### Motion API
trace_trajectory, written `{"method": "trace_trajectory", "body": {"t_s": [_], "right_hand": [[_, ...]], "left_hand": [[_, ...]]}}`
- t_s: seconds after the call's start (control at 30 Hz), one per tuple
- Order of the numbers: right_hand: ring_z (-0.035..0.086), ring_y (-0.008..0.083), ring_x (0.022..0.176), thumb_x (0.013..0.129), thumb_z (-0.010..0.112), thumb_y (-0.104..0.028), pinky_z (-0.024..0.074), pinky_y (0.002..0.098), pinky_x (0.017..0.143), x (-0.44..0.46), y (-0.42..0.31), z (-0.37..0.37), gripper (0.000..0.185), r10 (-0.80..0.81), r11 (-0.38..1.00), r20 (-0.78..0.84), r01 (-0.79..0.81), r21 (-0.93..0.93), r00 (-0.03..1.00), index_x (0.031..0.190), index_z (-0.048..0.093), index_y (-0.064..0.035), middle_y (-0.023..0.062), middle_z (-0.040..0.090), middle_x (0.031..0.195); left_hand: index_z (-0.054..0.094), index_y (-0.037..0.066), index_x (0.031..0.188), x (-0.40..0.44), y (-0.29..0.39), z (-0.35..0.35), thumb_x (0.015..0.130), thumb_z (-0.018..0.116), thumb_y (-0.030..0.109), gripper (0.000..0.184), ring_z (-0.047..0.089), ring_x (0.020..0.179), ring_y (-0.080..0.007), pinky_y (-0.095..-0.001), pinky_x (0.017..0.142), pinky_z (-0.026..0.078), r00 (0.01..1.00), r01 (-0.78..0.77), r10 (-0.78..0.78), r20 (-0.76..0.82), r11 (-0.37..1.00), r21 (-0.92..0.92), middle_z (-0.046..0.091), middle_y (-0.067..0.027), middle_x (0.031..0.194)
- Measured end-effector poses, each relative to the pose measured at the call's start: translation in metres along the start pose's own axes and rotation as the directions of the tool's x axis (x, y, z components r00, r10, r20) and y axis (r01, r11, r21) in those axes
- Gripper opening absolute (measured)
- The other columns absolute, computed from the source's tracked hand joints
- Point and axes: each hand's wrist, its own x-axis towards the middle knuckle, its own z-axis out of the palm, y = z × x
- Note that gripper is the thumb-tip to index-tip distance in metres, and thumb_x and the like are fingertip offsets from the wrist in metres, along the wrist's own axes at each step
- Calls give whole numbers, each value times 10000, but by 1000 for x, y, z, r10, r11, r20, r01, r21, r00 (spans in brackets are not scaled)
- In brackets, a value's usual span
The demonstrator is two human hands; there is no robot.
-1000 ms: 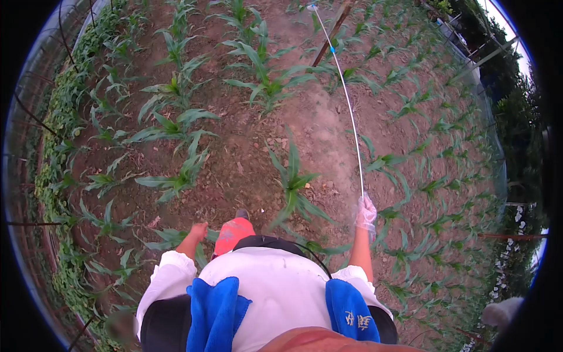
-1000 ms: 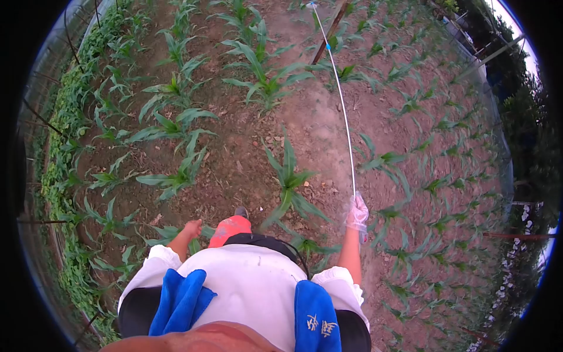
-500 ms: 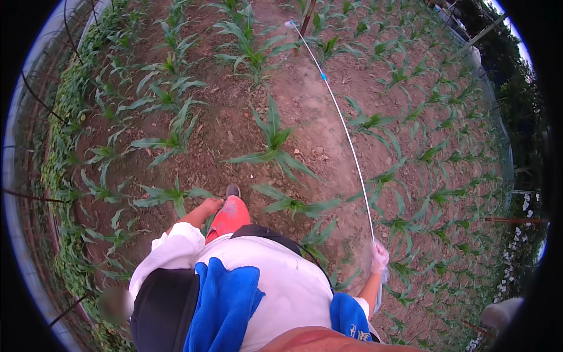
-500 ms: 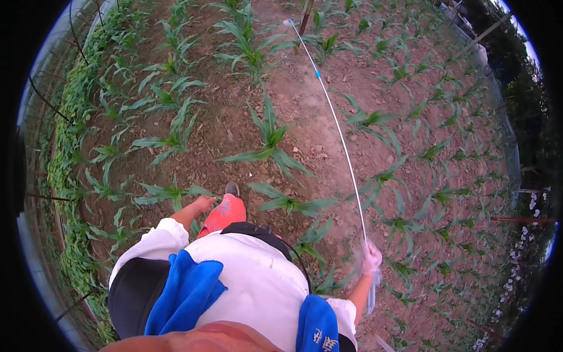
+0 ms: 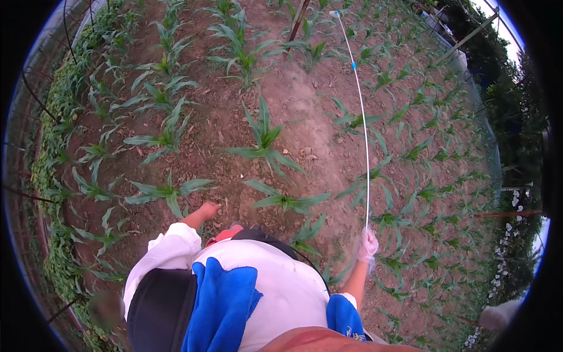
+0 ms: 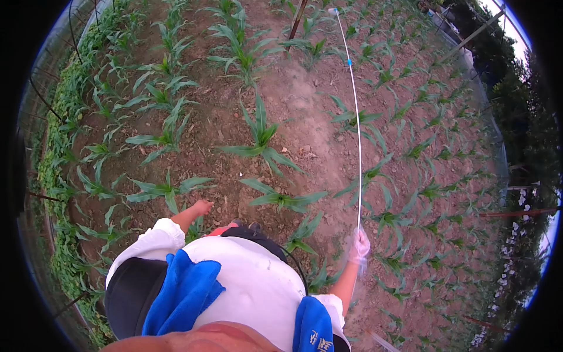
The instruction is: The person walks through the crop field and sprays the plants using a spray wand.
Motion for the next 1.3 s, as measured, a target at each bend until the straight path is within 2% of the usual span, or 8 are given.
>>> {"method": "trace_trajectory", "body": {"t_s": [0.4, 0.47, 0.57, 0.7, 0.77, 1.03, 1.13, 1.3], "right_hand": [[424, 37, 505, 636, 537, -99, 361, 150, 472, -19, -20, 12, 167, 234, 954, -11, -227, 197, 972, 762, 514, 8, -20, 475, 588], [450, 57, 555, 629, 535, -80, 368, 161, 528, -28, 7, -10, 187, 156, 973, -22, -150, 176, 987, 787, 514, 17, 6, 503, 639], [427, 44, 562, 630, 553, -104, 342, 150, 531, -45, 32, -43, 163, 182, 979, -35, -178, 101, 983, 748, 535, 6, 3, 505, 657], [426, 43, 564, 631, 551, -103, 339, 148, 533, -71, 61, -89, 164, 218, 968, -24, -213, 130, 976, 750, 535, 8, 5, 506, 653], [451, 60, 585, 634, 545, -99, 356, 167, 556, -90, 77, -118, 163, 222, 974, 5, -222, 51, 975, 749, 532, 15, 22, 516, 666], [468, 71, 591, 639, 534, -99, 372, 178, 560, -162, 136, -238, 158, 182, 982, 159, -187, 22, 970, 736, 535, 27, 47, 526, 677], [454, 63, 559, 633, 544, -104, 374, 178, 529, -182, 143, -264, 163, 212, 973, 177, -225, 57, 961, 736, 536, 23, 41, 523, 663], [454, 62, 563, 617, 554, -90, 369, 177, 536, -187, 145, -267, 133, 225, 970, 241, -240, 33, 944, 705, 543, 9, 25, 519, 642]], "left_hand": [[482, 61, 798, -22, -100, 5, 722, 298, 274, 292, 471, 680, -293, -344, 618, 370, 999, -31, 27, 40, 993, 111, 500, -139, 744], [484, 54, 789, -31, -122, 13, 724, 283, 277, 307, 465, 698, -303, -356, 631, 362, 929, -274, 356, -101, 845, 459, 494, -141, 777], [481, 33, 781, -88, -92, 10, 722, 291, 271, 310, 459, 723, -304, -362, 638, 357, 997, 16, 2, -72, 968, 250, 488, -146, 801], [463, 19, 785, -93, -130, 61, 713, 312, 244, 280, 459, 724, -305, -365, 636, 358, 1000, -23, 22, 9, 975, 221, 486, -154, 795], [433, 18, 806, -89, -147, 93, 687, 358, 215, 242, 467, 692, -303, -364, 618, 367, 977, -187, 215, 11, 820, 541, 494, -155, 747], [457, 26, 561, -211, -29, 189, 693, 409, 310, 317, 377, 366, -126, -255, 333, 298, 996, 28, -66, -52, 845, -533, 430, -39, 466], [472, 24, 588, -186, -82, 228, 687, 413, 319, 317, 396, 383, -125, -254, 336, 315, 998, 29, -36, -47, 989, -148, 436, -39, 476], [495, 43, 671, -239, -87, 231, 686, 392, 305, 282, 450, 473, -188, -288, 421, 356, 996, -8, -4, -90, 991, -136, 477, -83, 554]]}}
